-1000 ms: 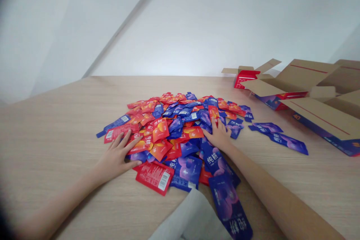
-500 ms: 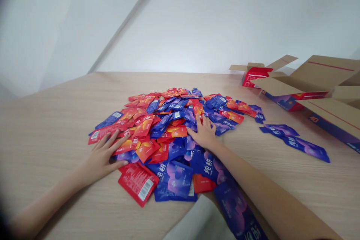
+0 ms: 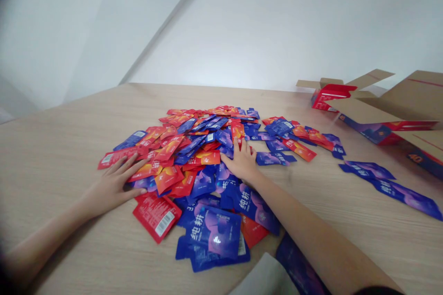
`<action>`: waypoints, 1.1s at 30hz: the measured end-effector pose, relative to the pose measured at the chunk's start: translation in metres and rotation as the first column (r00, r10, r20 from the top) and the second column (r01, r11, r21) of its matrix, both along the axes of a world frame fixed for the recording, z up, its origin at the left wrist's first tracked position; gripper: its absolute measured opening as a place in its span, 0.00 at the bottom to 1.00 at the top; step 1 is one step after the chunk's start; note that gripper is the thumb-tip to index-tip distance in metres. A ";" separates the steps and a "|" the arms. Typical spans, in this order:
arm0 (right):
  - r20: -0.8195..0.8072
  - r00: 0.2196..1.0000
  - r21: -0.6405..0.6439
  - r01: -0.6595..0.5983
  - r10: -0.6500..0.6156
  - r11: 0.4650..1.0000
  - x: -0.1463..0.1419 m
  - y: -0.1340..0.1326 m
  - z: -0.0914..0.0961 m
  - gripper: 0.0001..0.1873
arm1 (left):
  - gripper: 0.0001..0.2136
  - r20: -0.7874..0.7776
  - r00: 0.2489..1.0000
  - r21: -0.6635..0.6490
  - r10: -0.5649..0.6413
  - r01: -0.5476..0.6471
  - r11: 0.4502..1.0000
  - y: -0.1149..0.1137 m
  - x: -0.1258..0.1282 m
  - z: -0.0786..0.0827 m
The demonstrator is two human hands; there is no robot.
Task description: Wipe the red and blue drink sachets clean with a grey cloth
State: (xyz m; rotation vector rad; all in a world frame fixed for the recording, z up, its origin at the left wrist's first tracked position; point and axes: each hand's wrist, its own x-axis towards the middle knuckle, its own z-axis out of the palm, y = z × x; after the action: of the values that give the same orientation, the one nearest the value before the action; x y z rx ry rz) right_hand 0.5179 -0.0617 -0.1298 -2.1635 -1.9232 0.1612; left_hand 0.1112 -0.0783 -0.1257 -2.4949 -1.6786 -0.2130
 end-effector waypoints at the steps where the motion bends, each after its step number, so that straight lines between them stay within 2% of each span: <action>1: -0.004 1.000 -0.004 -0.010 0.010 1.000 -0.004 0.002 0.000 0.47 | 0.38 -0.002 1.000 0.000 0.014 -0.014 1.000 0.001 -0.003 0.000; 11: -0.061 0.997 -0.050 -0.057 0.054 0.997 -0.033 0.022 0.005 0.51 | 0.38 -0.021 0.994 0.032 0.106 -0.105 0.994 0.013 -0.010 0.004; 14: -0.091 0.992 -0.090 -0.092 0.084 0.992 -0.036 0.022 0.016 0.51 | 0.37 -0.024 0.994 0.010 0.106 -0.106 0.994 0.018 -0.014 0.008; 17: -0.101 0.983 -0.116 -0.163 0.151 0.980 -0.029 0.008 0.035 0.51 | 0.36 -0.031 0.994 -0.010 0.105 -0.105 0.994 0.016 -0.014 0.013; 20: -0.080 0.963 -0.090 -0.263 0.256 0.961 -0.008 -0.029 0.053 0.48 | 0.33 0.018 0.994 0.054 0.104 -0.105 0.993 0.003 -0.004 0.020; 23: -0.076 0.944 -0.098 -0.328 0.322 0.939 0.028 -0.091 0.058 0.44 | 0.29 0.119 0.993 0.145 0.022 -0.040 0.989 -0.024 0.022 0.027; 24: -0.080 0.941 -0.117 -0.335 0.328 0.935 0.043 -0.115 0.055 0.43 | 0.29 0.146 0.989 0.156 -0.029 0.006 0.988 -0.036 0.035 0.030; 26: -0.091 0.939 -0.155 -0.341 0.331 0.927 0.073 -0.165 0.043 0.42 | 0.29 0.185 0.972 0.096 -0.148 0.132 0.987 -0.064 0.065 0.035; 29: -0.093 0.944 -0.168 -0.327 0.315 0.930 0.110 -0.231 0.018 0.40 | 0.29 0.207 0.924 -0.016 -0.320 0.330 0.944 -0.108 0.113 0.038; 31: -0.076 0.935 -0.184 -0.355 0.346 0.917 0.123 -0.261 0.001 0.42 | 0.31 0.191 0.886 -0.105 -0.422 0.446 0.889 -0.130 0.139 0.036; 33: -0.018 0.925 -0.150 -0.378 0.380 0.913 0.127 -0.273 -0.011 0.42 | 0.33 0.152 0.865 -0.170 -0.478 0.500 0.849 -0.140 0.157 0.030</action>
State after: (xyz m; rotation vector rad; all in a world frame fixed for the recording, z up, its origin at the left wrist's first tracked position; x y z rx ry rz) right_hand 0.6447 -0.3348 -0.1407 -1.8489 -2.3911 0.3748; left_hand 0.2682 -0.2184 -0.0958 -3.0852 -1.0985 -0.2304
